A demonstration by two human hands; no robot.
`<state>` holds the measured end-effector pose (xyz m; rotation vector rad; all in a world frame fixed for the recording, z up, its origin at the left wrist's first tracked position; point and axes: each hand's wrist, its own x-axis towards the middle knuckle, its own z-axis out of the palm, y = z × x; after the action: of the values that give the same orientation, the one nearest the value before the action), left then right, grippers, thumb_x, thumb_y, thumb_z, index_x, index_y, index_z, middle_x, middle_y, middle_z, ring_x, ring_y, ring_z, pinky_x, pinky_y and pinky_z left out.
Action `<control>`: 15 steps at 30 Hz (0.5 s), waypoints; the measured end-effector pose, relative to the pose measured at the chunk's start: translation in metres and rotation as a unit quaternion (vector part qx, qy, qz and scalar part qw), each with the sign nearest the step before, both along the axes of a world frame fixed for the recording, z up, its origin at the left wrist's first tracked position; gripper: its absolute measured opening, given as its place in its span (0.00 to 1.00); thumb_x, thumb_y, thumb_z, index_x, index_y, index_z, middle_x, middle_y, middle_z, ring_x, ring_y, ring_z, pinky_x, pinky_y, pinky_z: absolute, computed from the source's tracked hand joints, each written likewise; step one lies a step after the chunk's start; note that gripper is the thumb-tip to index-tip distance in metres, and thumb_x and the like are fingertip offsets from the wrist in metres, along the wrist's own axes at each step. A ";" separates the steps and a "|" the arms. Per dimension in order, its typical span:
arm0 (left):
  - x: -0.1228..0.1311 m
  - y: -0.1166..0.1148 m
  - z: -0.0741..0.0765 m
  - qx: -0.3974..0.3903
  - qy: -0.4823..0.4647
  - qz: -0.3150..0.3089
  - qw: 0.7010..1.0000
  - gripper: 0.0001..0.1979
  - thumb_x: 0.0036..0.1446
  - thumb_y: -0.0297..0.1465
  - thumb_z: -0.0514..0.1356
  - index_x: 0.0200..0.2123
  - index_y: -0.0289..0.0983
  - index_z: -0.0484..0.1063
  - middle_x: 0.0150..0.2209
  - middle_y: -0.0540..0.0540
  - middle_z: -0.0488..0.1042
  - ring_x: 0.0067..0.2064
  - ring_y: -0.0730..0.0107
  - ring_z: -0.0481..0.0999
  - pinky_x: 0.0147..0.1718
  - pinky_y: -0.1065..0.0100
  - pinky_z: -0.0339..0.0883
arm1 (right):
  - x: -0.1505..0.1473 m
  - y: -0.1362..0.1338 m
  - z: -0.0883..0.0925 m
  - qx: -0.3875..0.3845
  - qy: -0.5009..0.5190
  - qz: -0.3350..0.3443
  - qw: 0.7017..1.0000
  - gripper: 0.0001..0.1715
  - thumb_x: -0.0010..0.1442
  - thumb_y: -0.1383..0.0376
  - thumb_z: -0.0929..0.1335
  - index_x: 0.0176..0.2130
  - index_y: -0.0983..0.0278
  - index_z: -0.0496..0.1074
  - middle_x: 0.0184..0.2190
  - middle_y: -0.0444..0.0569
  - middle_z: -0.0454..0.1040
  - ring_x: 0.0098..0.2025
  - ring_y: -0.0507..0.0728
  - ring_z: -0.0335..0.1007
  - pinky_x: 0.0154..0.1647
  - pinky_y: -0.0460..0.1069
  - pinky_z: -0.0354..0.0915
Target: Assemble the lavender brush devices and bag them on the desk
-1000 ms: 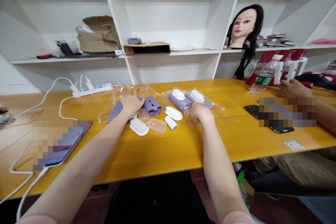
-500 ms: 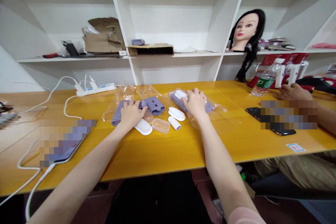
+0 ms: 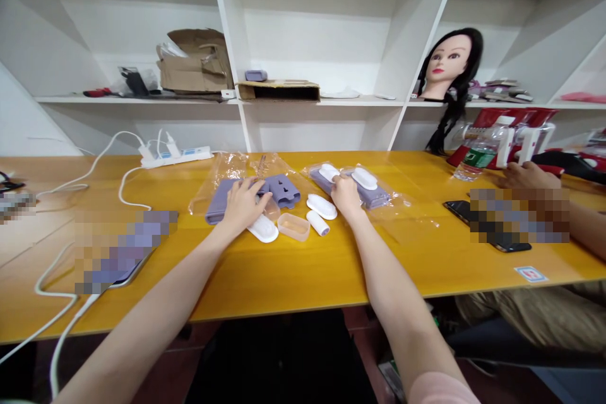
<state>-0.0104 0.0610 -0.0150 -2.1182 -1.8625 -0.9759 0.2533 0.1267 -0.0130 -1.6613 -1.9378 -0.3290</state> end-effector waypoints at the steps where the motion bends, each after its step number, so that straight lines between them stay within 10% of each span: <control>1: 0.001 -0.001 0.000 0.007 -0.009 -0.016 1.000 0.19 0.59 0.39 0.54 0.51 0.40 0.72 0.58 0.40 0.67 0.58 0.42 0.61 0.53 0.44 0.58 | 0.001 0.002 -0.001 0.021 0.008 0.004 1.000 0.13 0.56 0.74 0.61 0.34 0.68 0.75 0.35 0.56 0.75 0.37 0.59 0.69 0.39 0.51 0.61; 9: 0.020 -0.016 0.014 0.023 -0.243 -0.186 0.952 0.11 0.54 0.33 0.59 0.40 0.39 0.76 0.48 0.40 0.75 0.49 0.55 0.73 0.53 0.55 0.62 | 0.007 -0.008 0.015 0.230 0.050 0.005 0.972 0.16 0.62 0.70 0.58 0.26 0.63 0.68 0.25 0.51 0.66 0.31 0.59 0.60 0.34 0.52 0.58; 11: 0.024 -0.021 0.021 -0.065 -0.386 -0.221 0.893 0.12 0.54 0.36 0.60 0.41 0.39 0.75 0.45 0.41 0.77 0.41 0.60 0.77 0.47 0.58 0.66 | 0.000 -0.020 0.024 0.265 0.048 0.016 0.963 0.17 0.63 0.69 0.58 0.26 0.63 0.68 0.24 0.50 0.64 0.30 0.58 0.59 0.32 0.52 0.57; 15: 0.028 -0.030 0.032 -0.239 -0.634 -0.280 0.680 0.22 0.54 0.44 0.59 0.50 0.40 0.69 0.49 0.41 0.76 0.39 0.62 0.79 0.42 0.62 0.67 | -0.036 -0.054 0.032 0.399 -0.019 0.132 0.907 0.11 0.62 0.71 0.61 0.31 0.63 0.71 0.22 0.47 0.63 0.28 0.56 0.57 0.31 0.51 0.56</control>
<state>0.0178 0.0314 0.0171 -2.5945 -1.9568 -3.0153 0.2177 0.0729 0.0186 -0.8514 -1.6751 -0.9032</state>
